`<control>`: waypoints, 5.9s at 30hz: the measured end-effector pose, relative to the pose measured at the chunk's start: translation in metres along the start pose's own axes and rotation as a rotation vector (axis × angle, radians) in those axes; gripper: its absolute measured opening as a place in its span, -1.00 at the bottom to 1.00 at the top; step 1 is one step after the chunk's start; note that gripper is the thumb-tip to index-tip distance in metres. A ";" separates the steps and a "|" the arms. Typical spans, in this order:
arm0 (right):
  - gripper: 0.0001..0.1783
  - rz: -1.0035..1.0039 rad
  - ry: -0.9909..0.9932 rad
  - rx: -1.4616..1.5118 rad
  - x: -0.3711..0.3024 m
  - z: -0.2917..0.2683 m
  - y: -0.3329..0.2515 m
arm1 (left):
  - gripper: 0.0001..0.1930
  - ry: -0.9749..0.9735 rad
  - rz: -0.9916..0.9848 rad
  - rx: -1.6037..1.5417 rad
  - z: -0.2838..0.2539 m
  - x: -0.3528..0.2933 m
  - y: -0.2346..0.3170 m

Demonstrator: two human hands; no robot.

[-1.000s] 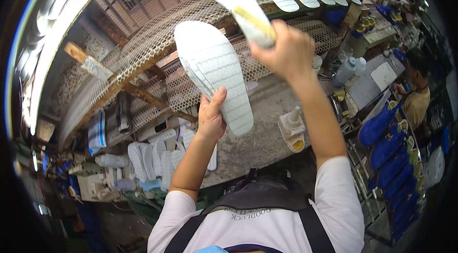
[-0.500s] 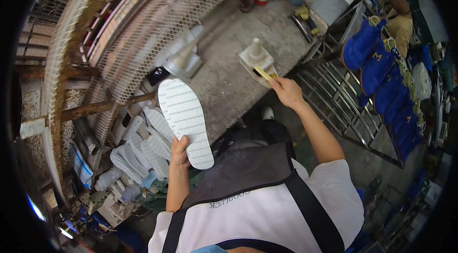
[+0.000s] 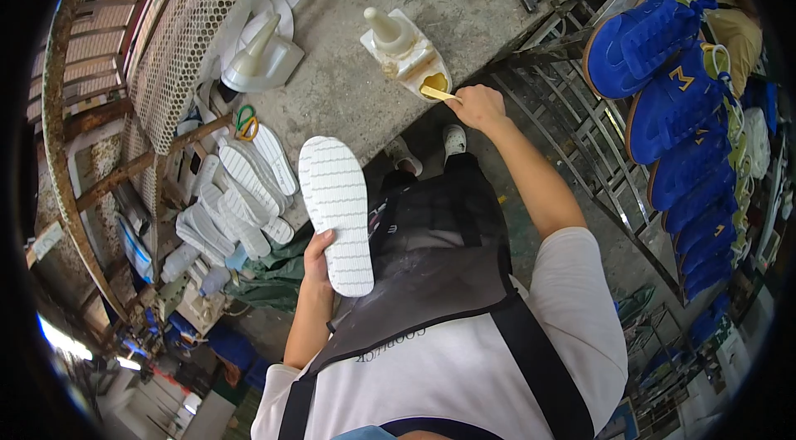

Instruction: Applying glue to white shoe soles using a brush and a glue dispenser in a factory setting.

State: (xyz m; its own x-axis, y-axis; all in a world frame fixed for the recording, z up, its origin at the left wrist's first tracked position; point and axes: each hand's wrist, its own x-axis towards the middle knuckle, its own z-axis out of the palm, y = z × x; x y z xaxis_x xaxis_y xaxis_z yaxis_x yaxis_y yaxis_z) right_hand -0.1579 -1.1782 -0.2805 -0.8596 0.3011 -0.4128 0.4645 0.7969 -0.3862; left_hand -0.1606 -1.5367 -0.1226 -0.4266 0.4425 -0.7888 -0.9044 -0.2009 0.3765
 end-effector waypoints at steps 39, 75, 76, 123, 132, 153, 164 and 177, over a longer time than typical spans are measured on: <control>-0.58 -1.001 -0.295 -0.126 -0.033 -0.171 -0.324 | -0.32 -0.092 0.430 0.136 -0.050 -0.096 0.037; -0.11 -0.659 1.125 -0.081 0.004 -0.323 -0.398 | -0.49 -0.357 0.841 0.038 0.071 -0.038 0.206; -0.06 -0.663 1.030 0.007 -0.004 -0.310 -0.379 | -0.49 -0.355 0.756 0.037 0.052 -0.028 0.197; -0.73 -1.042 -0.220 0.422 -0.106 -0.128 -0.223 | -0.60 -0.289 0.274 -0.250 0.041 0.014 0.143; -0.69 -0.641 0.005 0.678 -0.015 -0.152 -0.253 | -0.47 -0.448 0.295 -0.176 -0.017 -0.019 0.143; -0.66 -1.138 0.248 -0.218 -0.063 -0.199 -0.364 | -0.34 -0.149 0.558 0.276 -0.054 -0.068 0.138; -0.36 -0.857 0.159 0.517 -0.103 -0.125 -0.324 | -0.58 -0.211 0.812 -0.383 -0.016 -0.033 0.178; -0.48 -0.965 1.052 0.168 -0.053 -0.250 -0.432 | -0.54 -0.376 1.244 -0.020 0.064 -0.086 0.266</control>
State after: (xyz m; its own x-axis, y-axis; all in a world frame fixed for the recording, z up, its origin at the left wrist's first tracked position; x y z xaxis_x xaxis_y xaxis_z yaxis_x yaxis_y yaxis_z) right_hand -0.3659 -1.4072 0.1142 -0.5676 -0.0122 0.8232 -0.4241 0.8613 -0.2796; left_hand -0.3642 -1.5725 0.0761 -0.9492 0.1663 0.2672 0.0930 -0.6629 0.7429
